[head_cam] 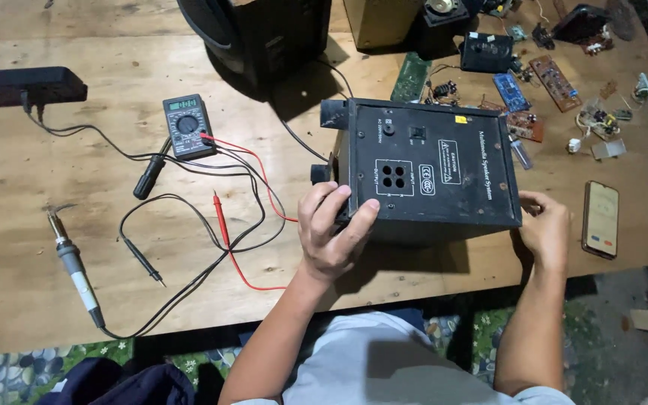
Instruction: A person uses a screwdriver to clean and probe the back panel of a wooden speaker enclosure on a workbench.
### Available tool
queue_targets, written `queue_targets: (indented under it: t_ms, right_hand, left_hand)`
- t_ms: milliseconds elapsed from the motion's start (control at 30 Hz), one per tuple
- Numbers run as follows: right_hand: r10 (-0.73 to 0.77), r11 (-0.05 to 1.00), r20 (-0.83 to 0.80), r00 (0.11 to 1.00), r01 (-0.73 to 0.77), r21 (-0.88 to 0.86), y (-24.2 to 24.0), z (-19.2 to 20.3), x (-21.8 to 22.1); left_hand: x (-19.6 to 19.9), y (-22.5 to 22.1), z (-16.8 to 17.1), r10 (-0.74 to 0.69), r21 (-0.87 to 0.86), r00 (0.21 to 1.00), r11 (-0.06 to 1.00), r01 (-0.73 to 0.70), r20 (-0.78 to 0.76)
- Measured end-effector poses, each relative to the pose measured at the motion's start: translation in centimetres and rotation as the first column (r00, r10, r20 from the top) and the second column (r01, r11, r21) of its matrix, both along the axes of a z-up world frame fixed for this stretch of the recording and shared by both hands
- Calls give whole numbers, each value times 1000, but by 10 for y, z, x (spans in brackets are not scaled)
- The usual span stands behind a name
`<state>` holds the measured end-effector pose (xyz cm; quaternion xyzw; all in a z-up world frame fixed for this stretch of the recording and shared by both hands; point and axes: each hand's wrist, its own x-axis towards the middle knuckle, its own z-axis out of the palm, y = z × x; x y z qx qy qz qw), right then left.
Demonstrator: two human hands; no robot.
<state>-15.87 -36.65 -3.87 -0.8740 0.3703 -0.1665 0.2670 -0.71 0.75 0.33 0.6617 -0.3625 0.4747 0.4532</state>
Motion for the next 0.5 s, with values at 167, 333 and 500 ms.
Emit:
queue_targets:
  t_ms: [167,333,500]
  right_hand:
    - [16,999,-77,997,-19,-40,-5,-1,1]
    - [128,987,-28,991,-131,-92,-5,0,10]
    - [174,983,-79,982,-178,-46,11,7,36]
  left_hand:
    - [0,4,5,5,10,1000,1000,-5,6]
    - [-1,2,5,3,3,1000,1000,-3,2]
    - [9,-10,-2,46,-146,996,989,-35,78]
